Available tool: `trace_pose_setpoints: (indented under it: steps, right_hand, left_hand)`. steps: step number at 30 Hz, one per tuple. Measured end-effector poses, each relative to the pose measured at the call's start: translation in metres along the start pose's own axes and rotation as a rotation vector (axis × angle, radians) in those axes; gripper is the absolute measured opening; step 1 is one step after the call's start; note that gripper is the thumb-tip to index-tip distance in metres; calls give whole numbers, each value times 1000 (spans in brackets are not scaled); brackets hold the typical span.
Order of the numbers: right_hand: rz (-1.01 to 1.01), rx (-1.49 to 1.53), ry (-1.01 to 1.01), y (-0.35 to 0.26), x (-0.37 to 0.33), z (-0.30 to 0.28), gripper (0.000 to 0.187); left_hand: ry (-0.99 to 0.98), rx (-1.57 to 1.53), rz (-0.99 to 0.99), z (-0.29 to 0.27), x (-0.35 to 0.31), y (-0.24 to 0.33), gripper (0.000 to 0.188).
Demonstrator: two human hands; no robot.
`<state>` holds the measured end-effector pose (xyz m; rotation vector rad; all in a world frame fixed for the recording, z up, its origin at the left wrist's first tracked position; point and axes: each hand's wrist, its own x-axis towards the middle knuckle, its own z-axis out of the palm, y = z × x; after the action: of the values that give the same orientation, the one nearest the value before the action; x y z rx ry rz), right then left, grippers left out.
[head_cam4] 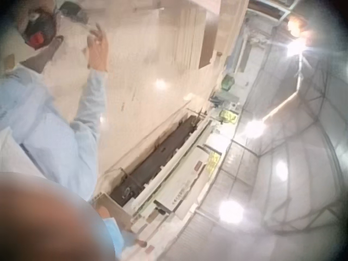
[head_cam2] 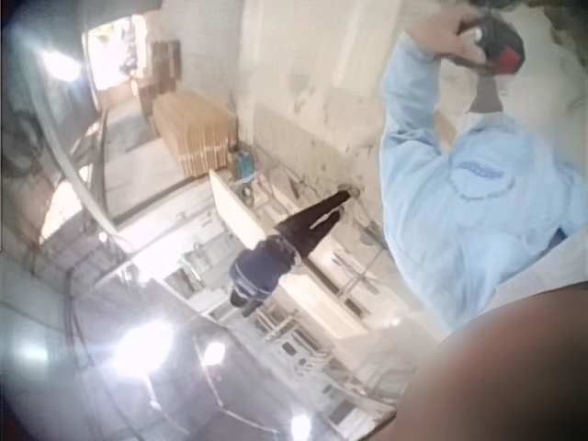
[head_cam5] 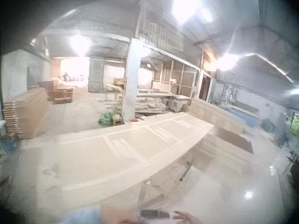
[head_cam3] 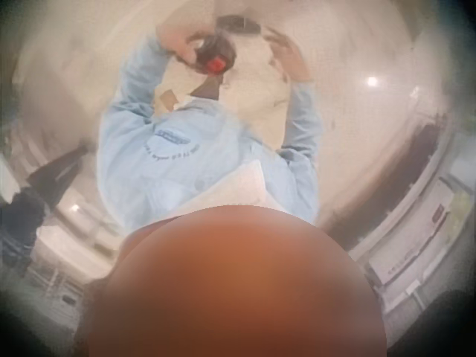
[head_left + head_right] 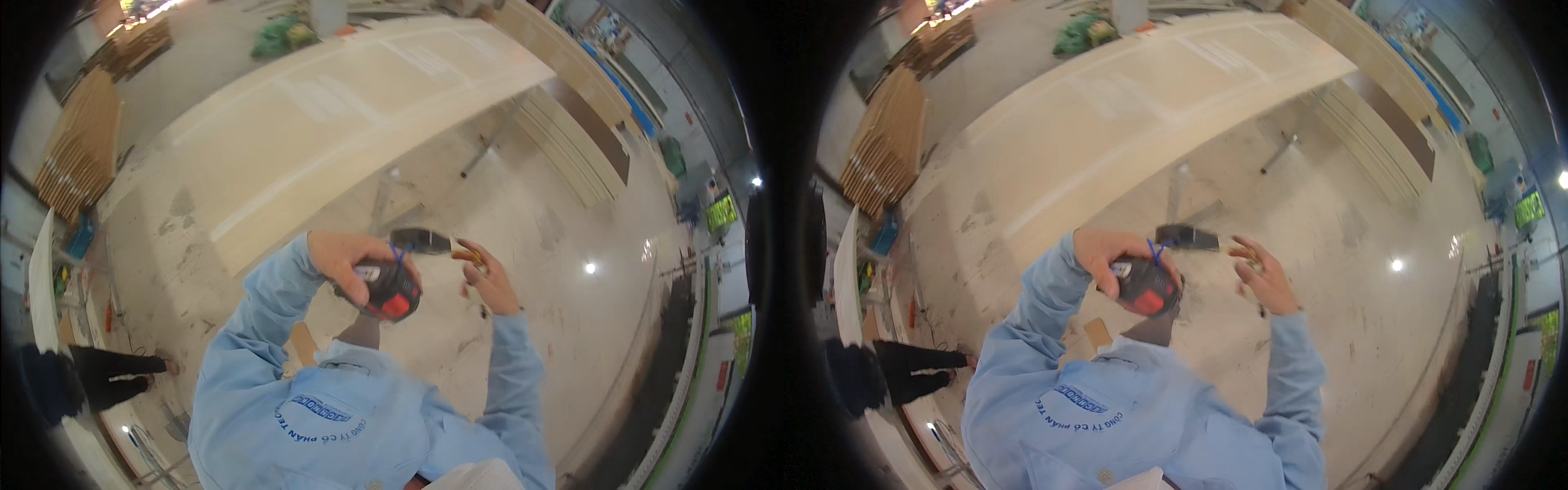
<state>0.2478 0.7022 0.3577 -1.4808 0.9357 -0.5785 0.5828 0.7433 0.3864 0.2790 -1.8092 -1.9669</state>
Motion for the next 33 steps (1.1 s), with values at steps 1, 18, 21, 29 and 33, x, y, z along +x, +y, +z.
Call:
trace_pose_setpoints:
  steps: [1,18,21,29,33]
  right_hand:
    - [50,110,-26,3,29,-6,61]
    - [-46,153,413,34,231,-265,49]
    - [138,317,146,50,275,-338,62]
    - [227,850,-525,76,458,-426,82]
    - [126,761,-651,68,514,-444,93]
  left_hand:
    - [-108,-14,-28,-22,20,-6,88]
    - [-279,137,-150,-311,270,-15,76]
    - [-91,-27,-330,-357,312,-15,80]
    - [22,78,-425,-408,446,-36,74]
    - [177,92,-571,-412,463,-50,70]
